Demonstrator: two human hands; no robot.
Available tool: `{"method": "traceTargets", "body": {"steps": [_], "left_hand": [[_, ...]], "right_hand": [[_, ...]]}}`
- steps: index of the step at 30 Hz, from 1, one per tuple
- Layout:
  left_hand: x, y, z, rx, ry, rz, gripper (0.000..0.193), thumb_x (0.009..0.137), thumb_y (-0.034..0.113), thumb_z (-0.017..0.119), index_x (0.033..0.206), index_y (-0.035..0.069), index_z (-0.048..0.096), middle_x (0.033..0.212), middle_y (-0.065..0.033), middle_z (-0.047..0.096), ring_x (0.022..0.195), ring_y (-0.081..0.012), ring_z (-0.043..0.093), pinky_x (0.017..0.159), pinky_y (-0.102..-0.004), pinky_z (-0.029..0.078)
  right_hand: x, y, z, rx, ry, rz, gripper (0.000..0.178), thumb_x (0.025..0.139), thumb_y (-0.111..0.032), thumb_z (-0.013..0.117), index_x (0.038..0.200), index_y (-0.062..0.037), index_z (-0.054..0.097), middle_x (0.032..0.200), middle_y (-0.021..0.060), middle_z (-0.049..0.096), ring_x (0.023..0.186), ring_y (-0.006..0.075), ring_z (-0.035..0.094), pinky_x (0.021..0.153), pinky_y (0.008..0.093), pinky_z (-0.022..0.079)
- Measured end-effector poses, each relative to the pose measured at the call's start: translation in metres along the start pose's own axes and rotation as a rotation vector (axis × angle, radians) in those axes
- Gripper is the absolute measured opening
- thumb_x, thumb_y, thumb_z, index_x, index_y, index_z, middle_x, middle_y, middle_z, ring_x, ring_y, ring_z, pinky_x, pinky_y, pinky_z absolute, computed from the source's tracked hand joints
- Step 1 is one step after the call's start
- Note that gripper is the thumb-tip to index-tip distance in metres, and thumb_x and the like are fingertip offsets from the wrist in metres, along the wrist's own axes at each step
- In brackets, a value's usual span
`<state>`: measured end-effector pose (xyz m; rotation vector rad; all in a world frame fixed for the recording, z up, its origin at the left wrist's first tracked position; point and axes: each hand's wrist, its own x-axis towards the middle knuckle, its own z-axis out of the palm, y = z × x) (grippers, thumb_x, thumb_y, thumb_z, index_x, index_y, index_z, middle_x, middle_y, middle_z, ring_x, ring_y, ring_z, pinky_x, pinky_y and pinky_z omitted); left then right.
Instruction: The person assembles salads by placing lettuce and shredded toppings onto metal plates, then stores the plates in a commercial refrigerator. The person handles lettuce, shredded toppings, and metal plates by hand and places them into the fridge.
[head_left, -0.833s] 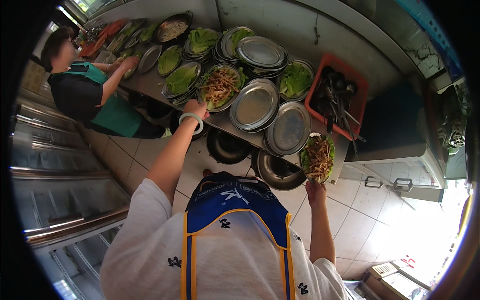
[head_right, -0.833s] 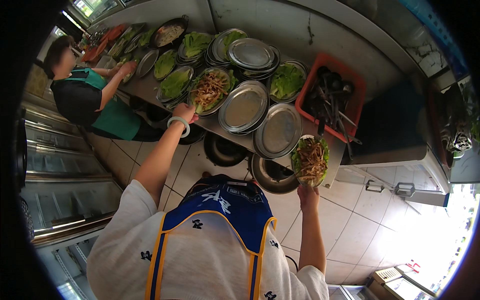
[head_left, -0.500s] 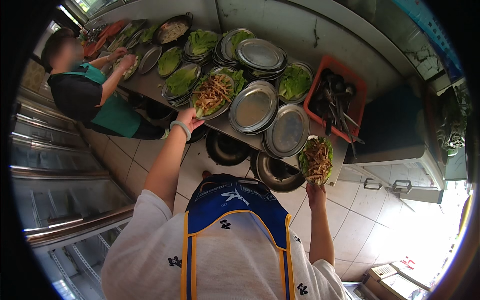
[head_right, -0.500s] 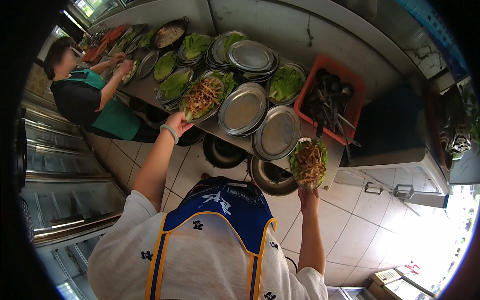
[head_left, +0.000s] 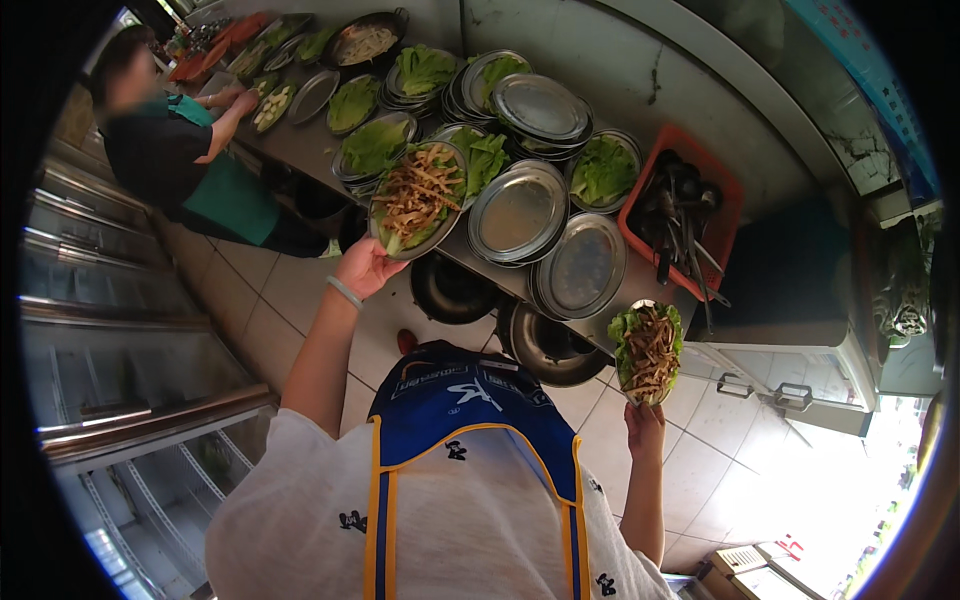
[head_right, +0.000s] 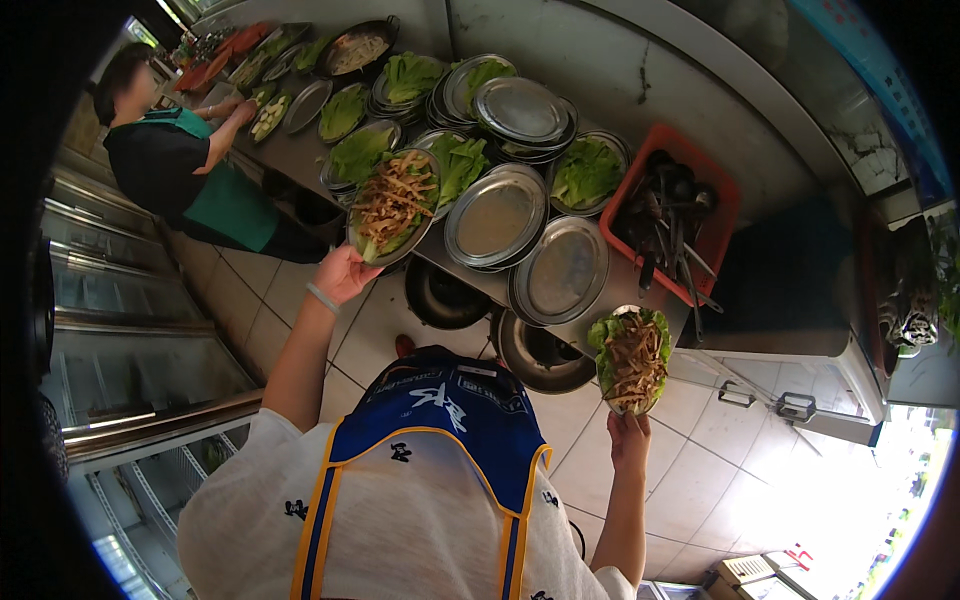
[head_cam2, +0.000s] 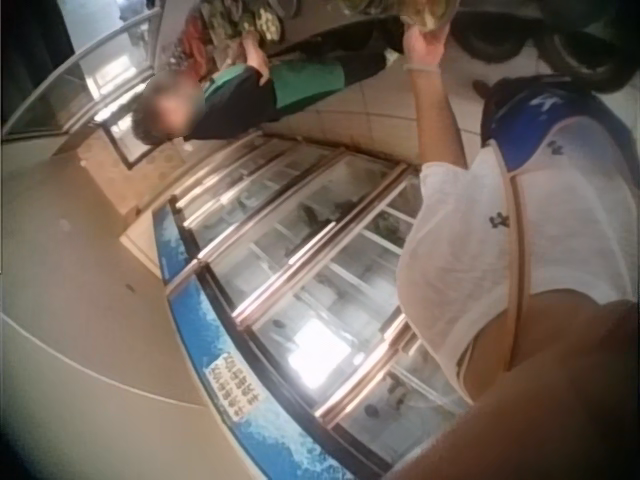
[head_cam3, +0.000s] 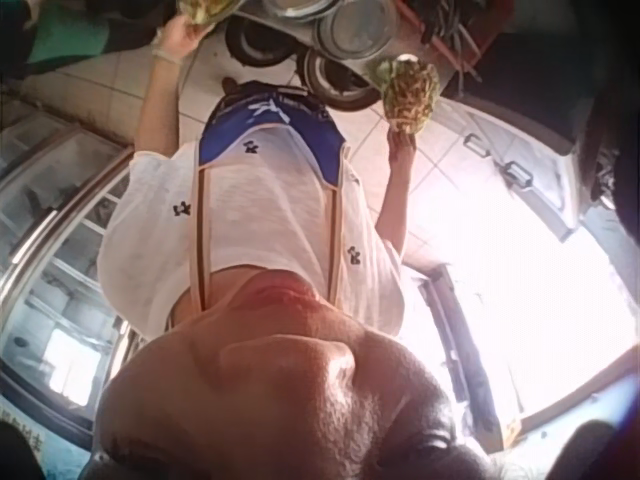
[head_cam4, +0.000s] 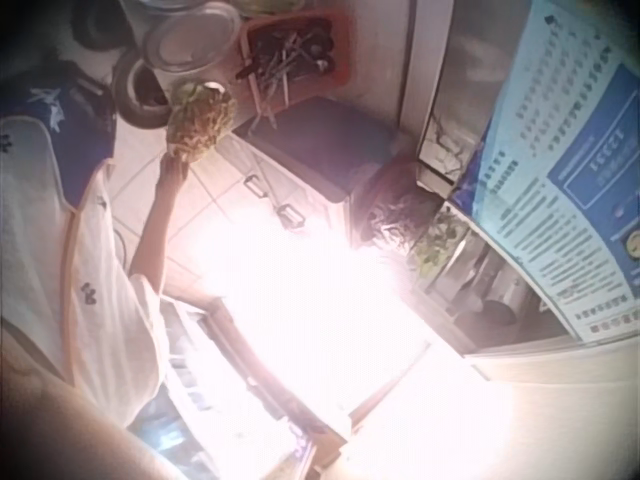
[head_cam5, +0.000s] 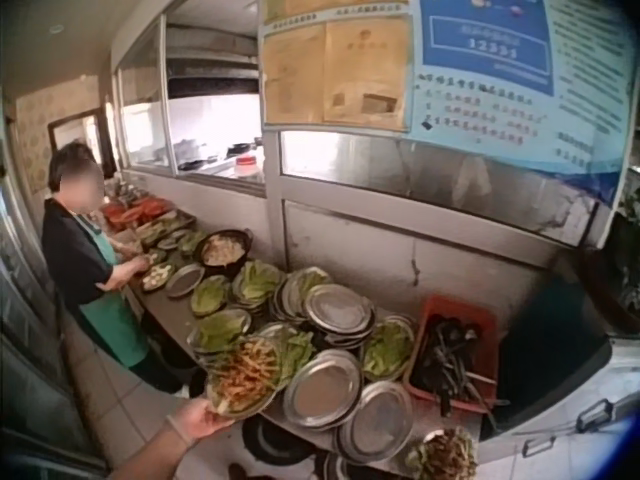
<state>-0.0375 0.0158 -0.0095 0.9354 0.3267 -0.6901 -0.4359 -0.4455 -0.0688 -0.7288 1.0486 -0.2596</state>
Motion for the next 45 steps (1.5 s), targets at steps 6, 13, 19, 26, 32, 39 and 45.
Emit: {"method": "traceTargets", "body": {"steps": [6,13,19,26,32,39,45], "left_hand": [[-0.047,-0.005,-0.014,-0.205,0.06,0.006,0.044,0.081,-0.004,0.04,0.123,-0.012,0.045,0.118,-0.0188,0.06,0.103,-0.0308,0.065,0.09,-0.0435,0.057],[-0.101,-0.016,-0.073,-0.395,-0.157,0.097,0.045,0.081,-0.004,0.041,0.124,-0.013,0.047,0.127,-0.0214,0.056,0.115,-0.0344,0.057,0.1,-0.0497,0.049],[-0.166,-0.026,-0.121,-0.509,-0.191,0.176,0.047,0.08,-0.001,0.046,0.126,-0.008,0.052,0.128,-0.0169,0.059,0.114,-0.0313,0.059,0.103,-0.0522,0.044],[-0.269,0.001,-0.179,-0.636,-0.178,0.281,0.027,0.08,-0.001,0.045,0.101,-0.006,0.061,0.107,-0.017,0.067,0.102,-0.0281,0.063,0.101,-0.0514,0.045],[-0.366,0.0,-0.274,-0.717,-0.079,0.337,0.014,0.081,-0.001,0.046,0.082,-0.003,0.06,0.087,-0.0146,0.066,0.084,-0.027,0.064,0.085,-0.0397,0.051],[-0.461,-0.028,-0.363,-0.319,0.525,0.436,0.015,0.082,0.007,0.054,0.067,0.006,0.058,0.063,-0.0021,0.056,0.06,-0.0133,0.054,0.06,-0.0271,0.043],[-0.528,-0.034,-0.363,-0.438,0.772,0.547,0.007,0.085,0.009,0.052,0.079,0.007,0.055,0.076,-0.0012,0.054,0.071,-0.0113,0.053,0.062,-0.029,0.045]], "right_hand": [[-0.046,-0.04,0.023,-0.1,-0.055,0.023,0.019,0.096,-0.004,0.05,0.115,-0.0038,0.054,0.099,0.0102,0.065,0.08,0.0189,0.067,0.07,0.0274,0.06],[-0.08,-0.06,0.103,-0.297,-0.294,0.008,0.017,0.097,-0.005,0.049,0.113,-0.0007,0.05,0.096,0.0124,0.066,0.077,0.0191,0.069,0.064,0.027,0.061],[-0.102,-0.02,0.218,-0.53,-0.649,0.066,0.016,0.096,-0.005,0.05,0.111,-0.0002,0.05,0.097,0.0122,0.065,0.073,0.0194,0.068,0.059,0.0267,0.06],[-0.176,0.09,0.368,-0.838,-1.083,0.343,0.03,0.094,-0.005,0.051,0.124,0.0018,0.048,0.099,0.0126,0.066,0.072,0.0208,0.07,0.059,0.0281,0.061],[-0.247,0.206,0.447,-1.157,-1.351,0.631,0.024,0.094,-0.004,0.051,0.116,0.0067,0.051,0.097,0.0176,0.067,0.074,0.0196,0.07,0.062,0.0268,0.061],[-0.336,0.326,0.527,-1.613,-1.563,0.689,0.022,0.094,-0.005,0.052,0.113,0.0063,0.052,0.099,0.0142,0.064,0.078,0.021,0.069,0.068,0.0299,0.061],[-0.38,0.411,0.59,-2.003,-1.821,0.793,0.029,0.096,-0.013,0.052,0.124,-0.0023,0.053,0.108,0.0098,0.064,0.088,0.0175,0.067,0.078,0.0298,0.058]]}}
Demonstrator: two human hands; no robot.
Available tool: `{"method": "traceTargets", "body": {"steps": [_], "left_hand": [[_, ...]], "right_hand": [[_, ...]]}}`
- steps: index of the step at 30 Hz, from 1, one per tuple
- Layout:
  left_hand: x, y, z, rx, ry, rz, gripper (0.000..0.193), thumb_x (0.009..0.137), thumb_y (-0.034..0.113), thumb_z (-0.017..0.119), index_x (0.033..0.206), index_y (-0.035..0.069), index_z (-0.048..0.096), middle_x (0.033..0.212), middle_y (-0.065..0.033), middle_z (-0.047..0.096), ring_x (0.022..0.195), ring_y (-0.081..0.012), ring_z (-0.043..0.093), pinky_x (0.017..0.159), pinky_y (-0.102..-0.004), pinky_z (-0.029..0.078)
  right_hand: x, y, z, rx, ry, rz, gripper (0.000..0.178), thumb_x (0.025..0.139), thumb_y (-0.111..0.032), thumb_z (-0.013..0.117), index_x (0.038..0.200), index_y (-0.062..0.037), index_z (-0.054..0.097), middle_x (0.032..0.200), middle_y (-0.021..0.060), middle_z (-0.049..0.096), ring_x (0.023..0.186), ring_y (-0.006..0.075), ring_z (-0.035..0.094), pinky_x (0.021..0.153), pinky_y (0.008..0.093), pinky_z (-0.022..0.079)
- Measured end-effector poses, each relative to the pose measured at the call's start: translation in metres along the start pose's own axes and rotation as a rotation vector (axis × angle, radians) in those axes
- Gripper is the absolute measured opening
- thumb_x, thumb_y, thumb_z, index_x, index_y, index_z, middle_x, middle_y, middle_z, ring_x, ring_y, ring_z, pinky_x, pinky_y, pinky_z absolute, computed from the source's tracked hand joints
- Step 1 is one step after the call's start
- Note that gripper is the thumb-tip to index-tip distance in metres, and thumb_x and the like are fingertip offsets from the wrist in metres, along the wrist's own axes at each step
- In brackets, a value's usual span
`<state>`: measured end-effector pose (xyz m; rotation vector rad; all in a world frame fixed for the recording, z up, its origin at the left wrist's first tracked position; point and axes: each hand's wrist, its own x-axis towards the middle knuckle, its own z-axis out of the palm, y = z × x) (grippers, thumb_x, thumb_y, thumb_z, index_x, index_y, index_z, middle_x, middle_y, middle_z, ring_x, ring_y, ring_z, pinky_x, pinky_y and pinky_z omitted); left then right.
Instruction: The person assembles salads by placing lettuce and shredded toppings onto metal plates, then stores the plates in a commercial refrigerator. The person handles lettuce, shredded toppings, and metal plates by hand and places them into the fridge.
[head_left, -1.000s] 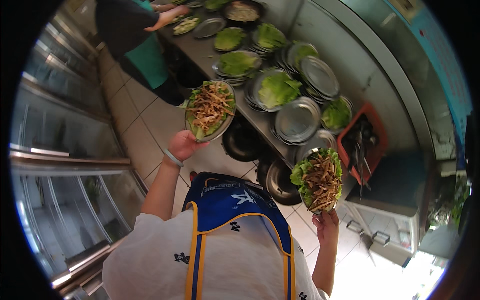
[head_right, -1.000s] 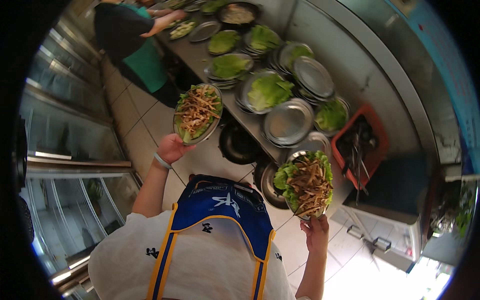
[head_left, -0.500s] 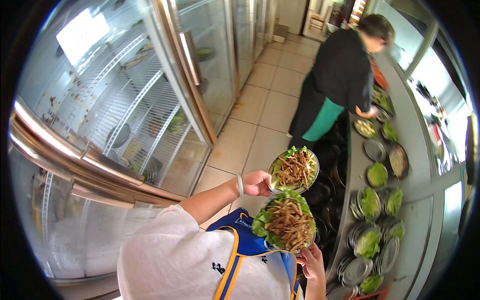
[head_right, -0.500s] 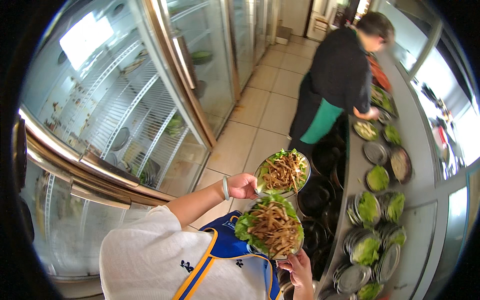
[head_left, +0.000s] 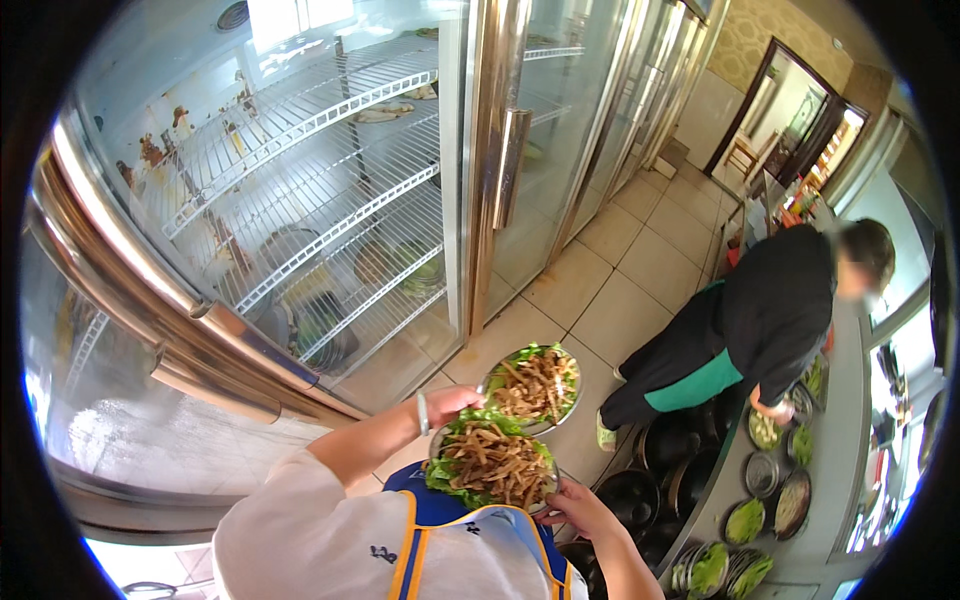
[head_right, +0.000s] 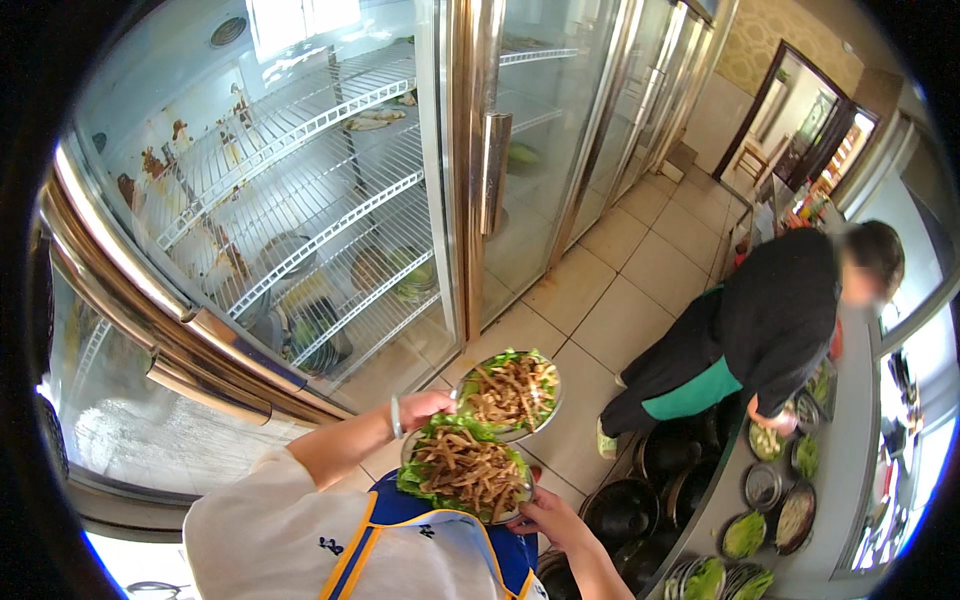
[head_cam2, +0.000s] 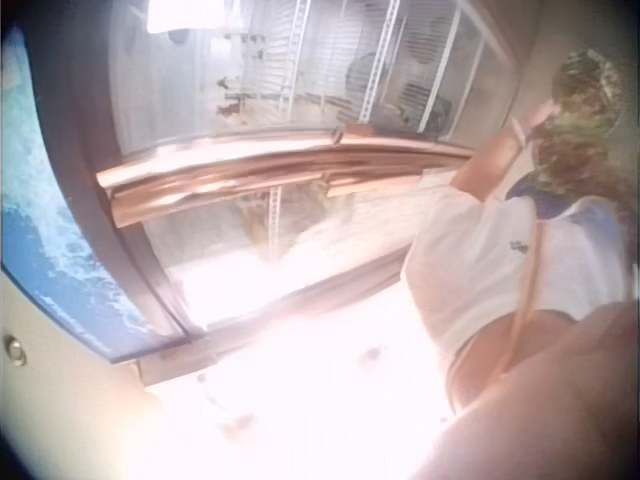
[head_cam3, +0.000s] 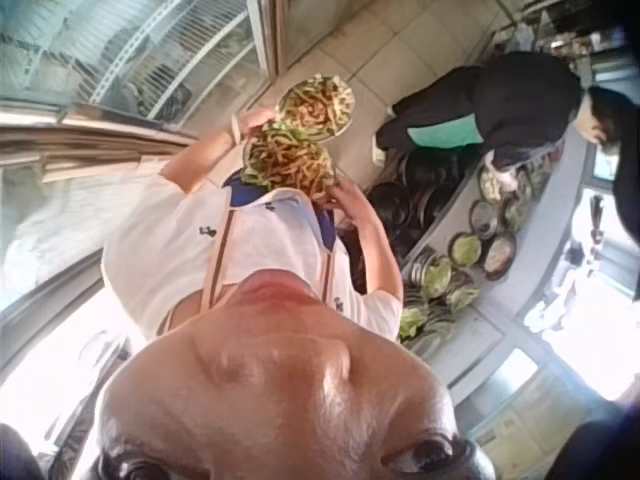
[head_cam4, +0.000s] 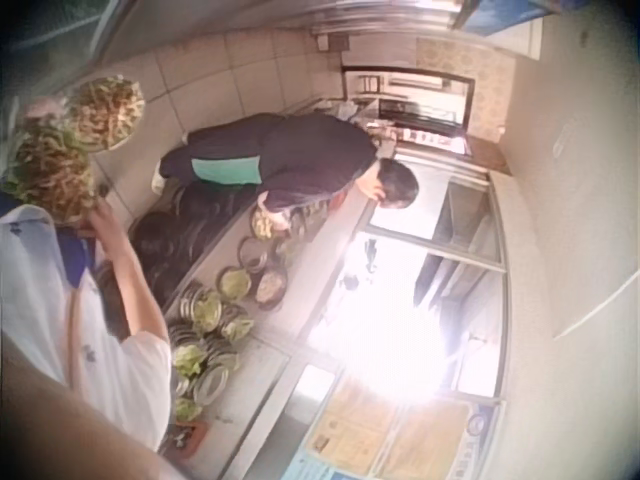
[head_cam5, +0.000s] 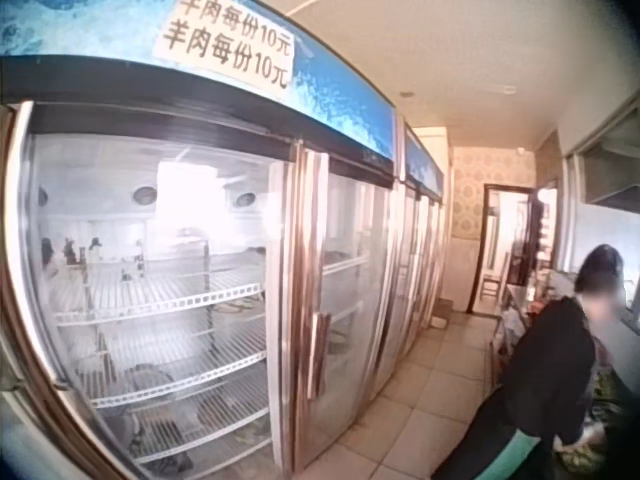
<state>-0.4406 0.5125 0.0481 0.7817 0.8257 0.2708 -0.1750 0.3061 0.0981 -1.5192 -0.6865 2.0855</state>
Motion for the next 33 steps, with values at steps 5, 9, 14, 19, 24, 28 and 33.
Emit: {"method": "traceTargets", "body": {"steps": [5,9,14,19,24,28,33], "left_hand": [[-0.002,0.02,-0.022,-0.101,0.163,0.03,0.018,0.081,0.013,0.055,0.065,0.006,0.056,0.067,-0.0002,0.053,0.061,-0.0108,0.049,0.056,-0.0288,0.04],[0.006,0.03,-0.036,0.029,0.197,0.182,0.014,0.085,0.008,0.05,0.087,0.001,0.062,0.083,-0.0056,0.063,0.076,-0.0155,0.061,0.068,-0.0309,0.051],[0.01,0.035,-0.025,-0.6,0.07,0.303,0.04,0.085,0.004,0.047,0.122,-0.007,0.057,0.117,-0.0171,0.065,0.102,-0.0243,0.066,0.089,-0.0364,0.054],[0.011,0.028,-0.005,-0.659,0.306,0.418,0.041,0.083,0.005,0.046,0.119,-0.012,0.057,0.115,-0.0198,0.065,0.1,-0.0271,0.065,0.09,-0.0376,0.052],[0.015,0.004,0.009,-0.889,0.315,0.511,0.04,0.085,0.008,0.046,0.119,-0.013,0.057,0.116,-0.0214,0.064,0.1,-0.029,0.066,0.091,-0.0393,0.052],[0.009,-0.01,0.021,-0.856,0.502,0.543,0.036,0.088,0.01,0.046,0.113,-0.011,0.06,0.108,-0.0202,0.068,0.095,-0.0274,0.068,0.087,-0.0387,0.054],[-0.007,0.0,0.047,-0.97,0.64,0.515,0.032,0.091,0.013,0.047,0.111,-0.009,0.06,0.105,-0.019,0.068,0.09,-0.0257,0.068,0.08,-0.0362,0.056]], "right_hand": [[0.058,-0.073,-0.037,-0.157,-0.256,0.059,0.034,0.096,-0.02,0.053,0.126,-0.0053,0.049,0.099,0.0079,0.063,0.089,0.0159,0.066,0.078,0.0301,0.057],[0.099,-0.139,-0.063,-0.343,-0.399,0.097,0.03,0.097,-0.023,0.053,0.12,-0.0048,0.05,0.098,0.0074,0.062,0.088,0.0157,0.066,0.077,0.0303,0.057],[0.141,-0.213,-0.09,-0.592,-0.61,0.173,0.036,0.098,-0.03,0.052,0.124,-0.0046,0.049,0.103,0.0081,0.061,0.092,0.0172,0.065,0.077,0.0335,0.057],[0.187,-0.307,-0.112,-0.848,-0.78,0.277,0.042,0.1,-0.032,0.05,0.134,-0.0076,0.044,0.117,0.0109,0.06,0.094,0.0178,0.063,0.079,0.0354,0.056],[0.212,-0.325,-0.092,-0.939,-0.832,0.176,0.033,0.1,-0.03,0.048,0.124,-0.0066,0.046,0.103,0.0092,0.059,0.087,0.0182,0.063,0.073,0.0346,0.057],[0.223,-0.315,-0.073,-0.99,-0.796,0.122,0.027,0.1,-0.024,0.05,0.117,-0.0035,0.046,0.096,0.0082,0.058,0.08,0.0163,0.064,0.068,0.0303,0.057],[0.237,-0.311,-0.057,-1.035,-0.967,0.081,0.026,0.098,-0.019,0.051,0.117,-0.0026,0.046,0.088,0.0063,0.059,0.075,0.0143,0.064,0.065,0.0281,0.056]]}}
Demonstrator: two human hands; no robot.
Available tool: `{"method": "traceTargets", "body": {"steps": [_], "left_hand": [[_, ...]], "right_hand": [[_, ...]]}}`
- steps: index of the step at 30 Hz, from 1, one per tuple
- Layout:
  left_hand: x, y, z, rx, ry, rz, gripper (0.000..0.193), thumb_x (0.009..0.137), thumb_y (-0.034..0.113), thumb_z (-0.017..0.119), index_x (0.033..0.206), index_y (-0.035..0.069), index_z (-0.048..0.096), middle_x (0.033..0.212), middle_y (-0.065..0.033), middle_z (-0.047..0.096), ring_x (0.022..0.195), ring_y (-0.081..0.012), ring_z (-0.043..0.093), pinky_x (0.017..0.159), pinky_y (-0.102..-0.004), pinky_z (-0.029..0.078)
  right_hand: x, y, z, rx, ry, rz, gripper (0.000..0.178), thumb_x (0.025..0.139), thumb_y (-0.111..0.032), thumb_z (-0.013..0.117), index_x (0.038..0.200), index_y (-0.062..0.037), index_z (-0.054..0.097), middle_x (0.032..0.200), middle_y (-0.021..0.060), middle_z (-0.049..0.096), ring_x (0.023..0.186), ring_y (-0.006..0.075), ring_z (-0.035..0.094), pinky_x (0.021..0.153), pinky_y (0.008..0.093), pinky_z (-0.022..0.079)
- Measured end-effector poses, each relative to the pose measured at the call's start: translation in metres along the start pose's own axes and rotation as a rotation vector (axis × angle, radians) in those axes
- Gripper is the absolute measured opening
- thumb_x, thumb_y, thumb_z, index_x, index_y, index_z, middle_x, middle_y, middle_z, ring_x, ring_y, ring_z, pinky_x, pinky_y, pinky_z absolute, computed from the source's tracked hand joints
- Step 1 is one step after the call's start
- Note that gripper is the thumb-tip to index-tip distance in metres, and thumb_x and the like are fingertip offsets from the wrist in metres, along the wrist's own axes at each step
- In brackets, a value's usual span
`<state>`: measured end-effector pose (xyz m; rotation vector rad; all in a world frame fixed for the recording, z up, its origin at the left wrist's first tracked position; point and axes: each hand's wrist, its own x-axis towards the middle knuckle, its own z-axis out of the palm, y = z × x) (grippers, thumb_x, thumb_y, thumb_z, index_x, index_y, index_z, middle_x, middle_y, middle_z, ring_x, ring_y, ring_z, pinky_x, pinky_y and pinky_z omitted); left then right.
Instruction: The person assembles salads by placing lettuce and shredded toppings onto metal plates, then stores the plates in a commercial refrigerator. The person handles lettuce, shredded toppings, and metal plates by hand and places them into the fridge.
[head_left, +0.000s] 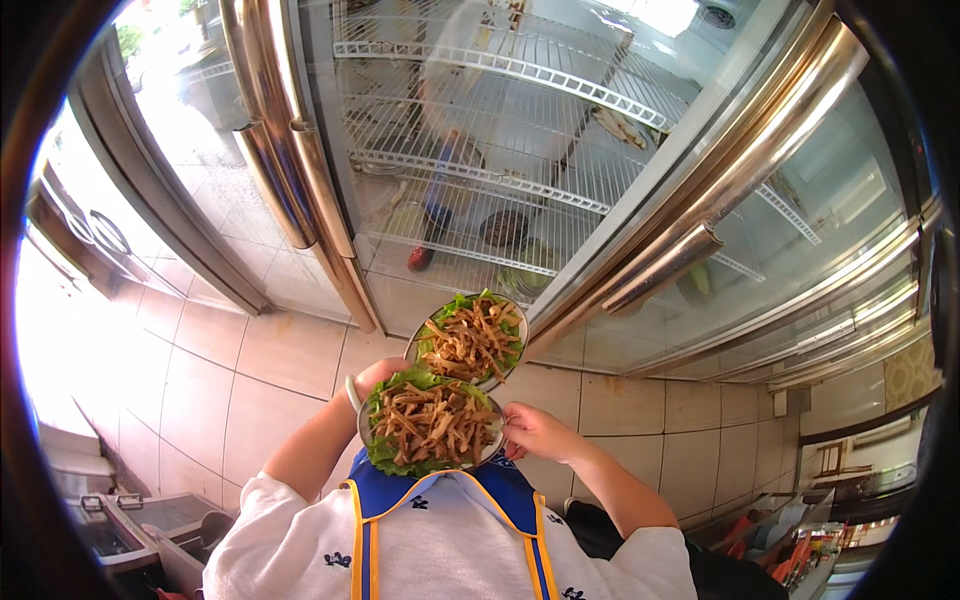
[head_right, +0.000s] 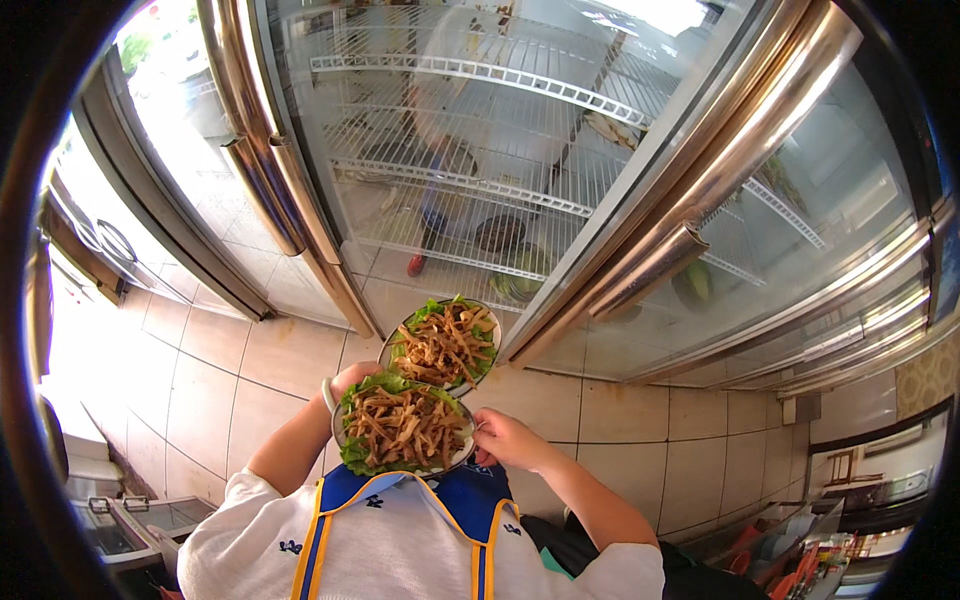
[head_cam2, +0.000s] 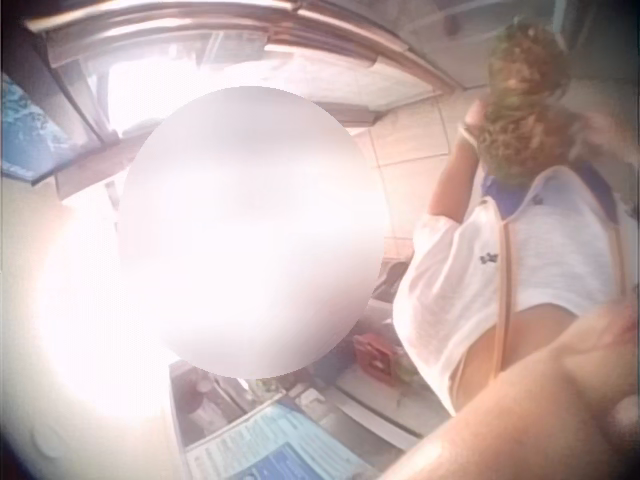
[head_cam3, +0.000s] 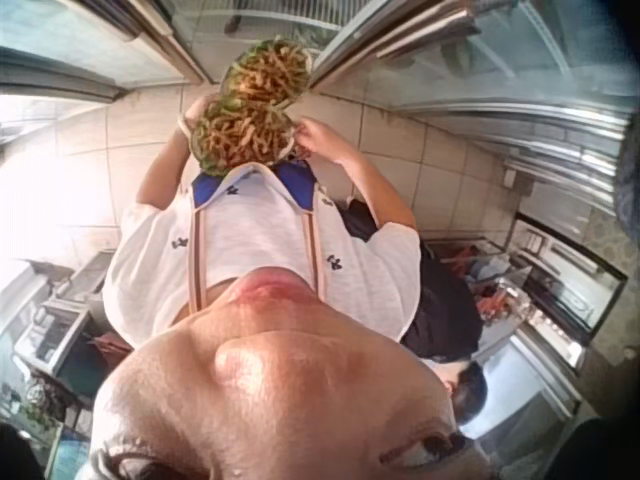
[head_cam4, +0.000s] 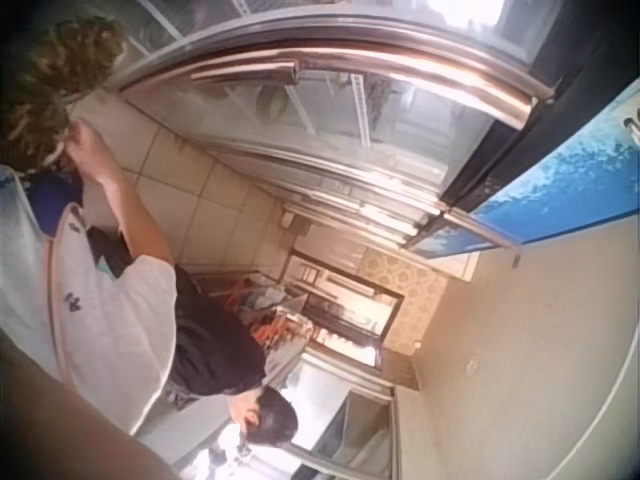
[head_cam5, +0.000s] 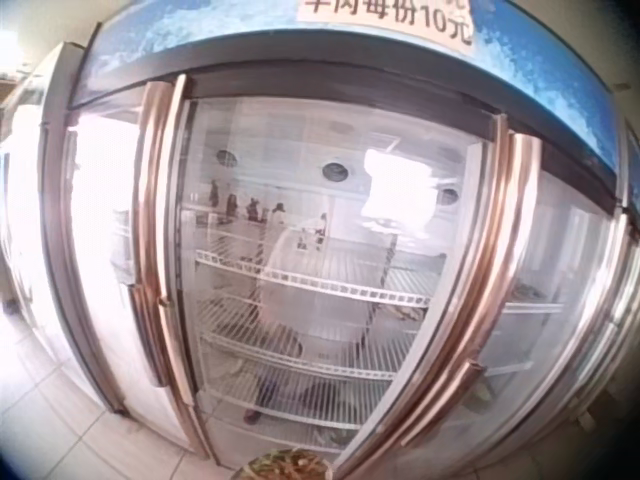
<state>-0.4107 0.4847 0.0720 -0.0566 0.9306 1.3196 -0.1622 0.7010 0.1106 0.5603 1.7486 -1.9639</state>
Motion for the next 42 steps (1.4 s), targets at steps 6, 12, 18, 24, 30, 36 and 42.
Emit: {"method": "traceTargets", "body": {"steps": [6,12,18,24,30,36,42], "left_hand": [[-0.007,0.0,0.033,-0.089,0.124,0.041,0.033,0.092,0.016,0.049,0.114,-0.007,0.059,0.106,-0.0184,0.067,0.091,-0.0249,0.068,0.083,-0.0369,0.056],[0.006,-0.005,0.024,-0.109,-0.015,-0.007,0.037,0.096,0.022,0.052,0.117,-0.008,0.059,0.106,-0.0177,0.068,0.09,-0.0264,0.068,0.08,-0.0376,0.057],[0.006,0.006,0.016,0.002,-0.013,-0.04,0.035,0.096,0.016,0.054,0.118,-0.011,0.057,0.108,-0.0193,0.067,0.089,-0.0271,0.069,0.079,-0.0373,0.058],[0.005,0.01,0.014,0.009,-0.076,-0.048,0.036,0.094,0.012,0.052,0.123,-0.011,0.054,0.114,-0.0209,0.065,0.097,-0.0289,0.068,0.087,-0.0396,0.055],[0.003,0.024,0.019,0.079,-0.157,-0.014,0.041,0.096,0.017,0.053,0.123,-0.014,0.051,0.112,-0.0224,0.065,0.094,-0.0297,0.068,0.084,-0.0391,0.057],[-0.004,0.025,0.038,0.017,0.052,-0.021,0.039,0.091,0.011,0.054,0.122,-0.012,0.053,0.112,-0.0229,0.065,0.092,-0.0305,0.068,0.081,-0.0412,0.057],[-0.009,0.013,0.057,-0.113,0.026,0.102,0.038,0.09,0.01,0.051,0.121,-0.011,0.053,0.111,-0.023,0.065,0.092,-0.031,0.068,0.08,-0.0414,0.057]], "right_hand": [[0.012,0.009,-0.011,0.003,-0.15,0.018,0.025,0.097,-0.016,0.049,0.116,0.0002,0.046,0.086,0.0099,0.063,0.07,0.0152,0.064,0.06,0.0286,0.055],[0.007,0.02,-0.012,0.045,-0.143,0.047,0.027,0.098,-0.019,0.05,0.118,-0.0007,0.046,0.088,0.0063,0.061,0.077,0.0138,0.063,0.066,0.0283,0.054],[-0.01,0.012,-0.014,0.123,-0.143,0.03,0.036,0.099,-0.022,0.049,0.129,-0.0018,0.046,0.102,0.0082,0.061,0.082,0.0141,0.062,0.07,0.0287,0.055],[-0.019,0.004,-0.026,0.07,-0.159,0.013,0.037,0.099,-0.026,0.049,0.128,-0.0028,0.049,0.096,0.0093,0.065,0.076,0.0147,0.064,0.066,0.0297,0.055],[-0.008,-0.036,-0.101,0.003,0.452,-0.272,0.025,0.101,-0.03,0.048,0.11,-0.0087,0.059,0.09,0.0027,0.065,0.068,0.0066,0.058,0.055,0.0222,0.049],[0.031,-0.123,-0.155,-0.978,1.056,-0.881,0.021,0.088,-0.013,0.063,0.107,-0.0058,0.06,0.115,0.0132,0.057,0.105,0.0264,0.057,0.087,0.0397,0.049],[0.068,-0.197,-0.194,-1.83,1.171,-0.922,0.031,0.088,-0.016,0.057,0.117,-0.0074,0.06,0.137,0.0084,0.049,0.128,0.0259,0.044,0.112,0.0473,0.031]]}}
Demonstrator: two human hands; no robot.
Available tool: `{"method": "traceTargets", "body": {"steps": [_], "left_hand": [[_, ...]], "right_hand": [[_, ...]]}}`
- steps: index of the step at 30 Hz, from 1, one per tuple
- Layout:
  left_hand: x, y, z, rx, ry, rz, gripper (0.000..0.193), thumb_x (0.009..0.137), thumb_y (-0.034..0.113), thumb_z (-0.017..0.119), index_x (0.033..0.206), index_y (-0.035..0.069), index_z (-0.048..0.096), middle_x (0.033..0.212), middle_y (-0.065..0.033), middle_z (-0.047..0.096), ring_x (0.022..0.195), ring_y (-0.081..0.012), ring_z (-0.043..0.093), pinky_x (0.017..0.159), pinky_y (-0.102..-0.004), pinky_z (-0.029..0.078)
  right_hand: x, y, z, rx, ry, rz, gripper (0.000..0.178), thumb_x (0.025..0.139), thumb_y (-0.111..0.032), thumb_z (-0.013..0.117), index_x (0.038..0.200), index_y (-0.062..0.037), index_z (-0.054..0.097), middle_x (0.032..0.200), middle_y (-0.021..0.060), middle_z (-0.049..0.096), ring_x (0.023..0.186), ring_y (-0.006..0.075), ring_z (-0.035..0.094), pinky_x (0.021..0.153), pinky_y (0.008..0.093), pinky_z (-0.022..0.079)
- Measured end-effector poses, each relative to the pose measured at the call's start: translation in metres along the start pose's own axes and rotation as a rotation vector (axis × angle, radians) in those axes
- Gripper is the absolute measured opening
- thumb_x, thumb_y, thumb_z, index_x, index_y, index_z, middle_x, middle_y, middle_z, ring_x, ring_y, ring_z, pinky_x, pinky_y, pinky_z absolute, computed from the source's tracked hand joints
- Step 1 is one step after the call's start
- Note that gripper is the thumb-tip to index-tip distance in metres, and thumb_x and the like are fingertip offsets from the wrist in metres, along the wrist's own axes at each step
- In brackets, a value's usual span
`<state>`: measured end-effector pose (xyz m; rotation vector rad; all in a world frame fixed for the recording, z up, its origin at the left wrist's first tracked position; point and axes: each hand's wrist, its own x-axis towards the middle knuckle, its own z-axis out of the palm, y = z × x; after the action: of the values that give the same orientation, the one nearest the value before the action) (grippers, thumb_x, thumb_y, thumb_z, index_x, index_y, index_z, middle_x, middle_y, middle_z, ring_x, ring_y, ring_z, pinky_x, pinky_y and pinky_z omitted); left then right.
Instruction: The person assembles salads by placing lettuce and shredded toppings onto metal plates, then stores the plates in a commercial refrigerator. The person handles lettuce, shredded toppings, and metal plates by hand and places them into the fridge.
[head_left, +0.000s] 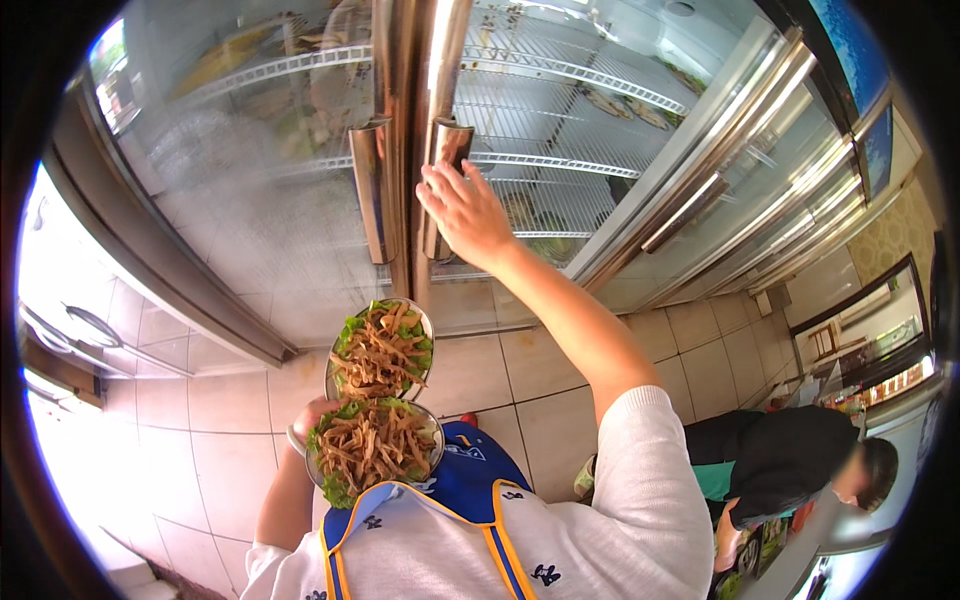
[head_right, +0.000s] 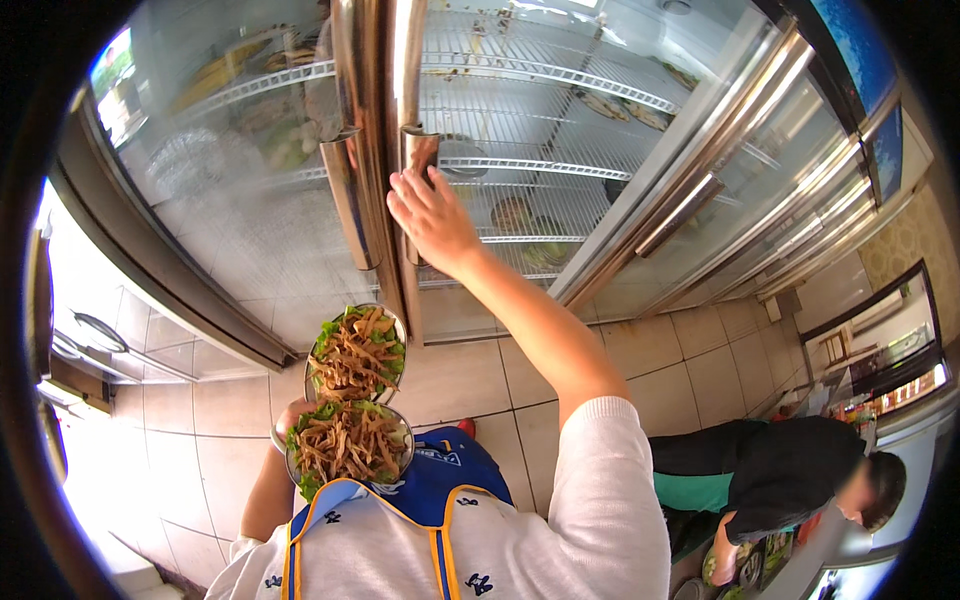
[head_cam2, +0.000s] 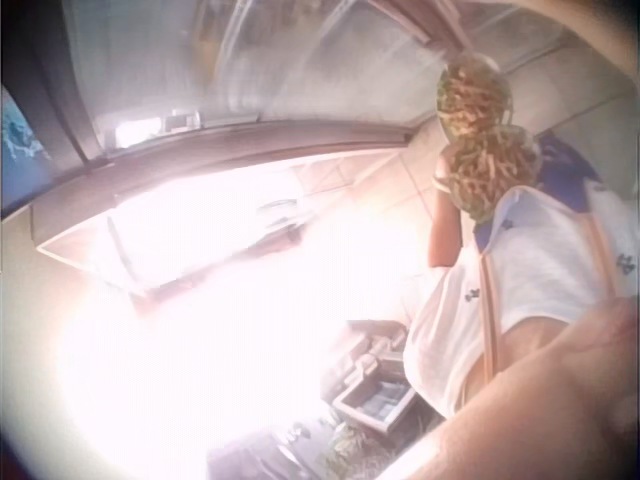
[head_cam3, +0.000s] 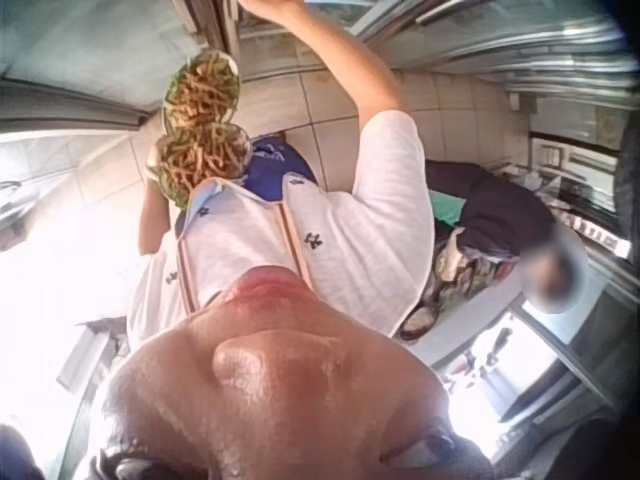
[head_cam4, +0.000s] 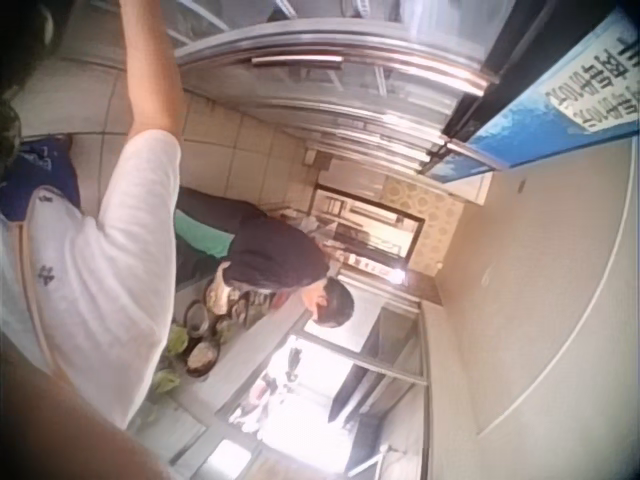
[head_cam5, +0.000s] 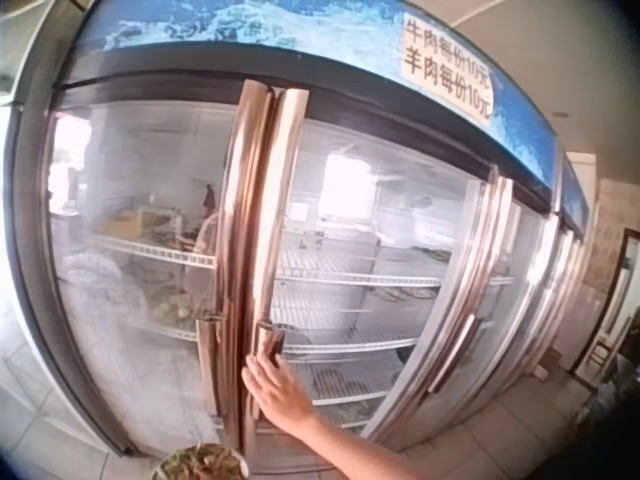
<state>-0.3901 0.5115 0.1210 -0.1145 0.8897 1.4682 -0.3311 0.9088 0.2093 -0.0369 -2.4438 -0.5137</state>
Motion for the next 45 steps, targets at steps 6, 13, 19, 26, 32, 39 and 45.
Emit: {"method": "traceTargets", "body": {"steps": [6,13,19,26,32,39,45], "left_hand": [[-0.001,-0.008,0.009,-0.037,0.064,0.053,0.036,0.091,0.01,0.053,0.121,-0.01,0.054,0.109,-0.0216,0.066,0.091,-0.029,0.068,0.078,-0.0401,0.058],[0.003,-0.003,-0.01,-0.01,-0.124,0.047,0.036,0.092,0.012,0.054,0.119,-0.012,0.055,0.111,-0.023,0.065,0.093,-0.0308,0.068,0.08,-0.0405,0.058],[0.009,0.011,-0.012,0.056,-0.046,-0.073,0.036,0.094,0.014,0.051,0.123,-0.008,0.054,0.112,-0.0206,0.065,0.094,-0.029,0.068,0.083,-0.0391,0.057],[0.0,-0.001,0.006,-0.123,-0.043,-0.028,0.041,0.092,0.013,0.055,0.127,-0.009,0.05,0.115,-0.0219,0.063,0.097,-0.031,0.067,0.084,-0.0424,0.057],[0.007,-0.006,-0.006,-0.073,0.048,0.002,0.037,0.092,0.013,0.056,0.121,-0.009,0.055,0.11,-0.0208,0.066,0.092,-0.0296,0.068,0.081,-0.041,0.057],[0.007,-0.005,-0.004,-0.013,0.108,-0.004,0.036,0.089,0.015,0.058,0.118,-0.008,0.057,0.105,-0.0197,0.067,0.088,-0.0288,0.069,0.077,-0.0401,0.057],[0.01,0.001,-0.004,-0.03,0.049,-0.048,0.037,0.093,0.014,0.055,0.121,-0.011,0.055,0.112,-0.0218,0.065,0.094,-0.0284,0.068,0.084,-0.0394,0.056]], "right_hand": [[0.004,0.001,0.008,0.23,0.078,0.117,0.026,0.082,-0.016,0.065,0.106,-0.0069,0.064,0.121,0.0116,0.056,0.12,0.0298,0.048,0.105,0.0467,0.036],[-0.042,-0.029,-0.007,0.185,-0.109,0.184,0.038,0.082,-0.014,0.068,0.118,-0.0081,0.056,0.129,0.0132,0.047,0.124,0.0322,0.043,0.106,0.0466,0.037],[0.011,0.006,0.03,0.759,0.199,0.771,0.053,0.085,-0.026,0.072,0.12,0.0032,0.045,0.117,0.0199,0.051,0.105,0.0266,0.054,0.093,0.0411,0.045],[0.022,0.029,0.053,1.21,0.043,1.006,0.045,0.091,-0.043,0.064,0.101,-0.0017,0.051,0.09,0.0043,0.055,0.084,0.0127,0.051,0.077,0.028,0.043],[0.016,0.043,0.069,1.099,0.137,1.035,0.072,0.095,-0.067,0.036,0.097,0.0035,0.053,0.082,0.0105,0.054,0.08,0.0212,0.055,0.074,0.0362,0.043],[-0.063,0.025,0.043,1.187,0.264,1.051,0.051,0.101,-0.043,0.045,0.122,0.0016,0.057,0.105,0.0112,0.062,0.1,0.0196,0.057,0.09,0.0311,0.042],[-0.171,-0.003,-0.04,0.981,0.409,1.054,0.054,0.103,-0.05,0.031,0.08,-0.0048,0.052,0.079,0.0051,0.053,0.071,0.0147,0.047,0.069,0.0284,0.04]]}}
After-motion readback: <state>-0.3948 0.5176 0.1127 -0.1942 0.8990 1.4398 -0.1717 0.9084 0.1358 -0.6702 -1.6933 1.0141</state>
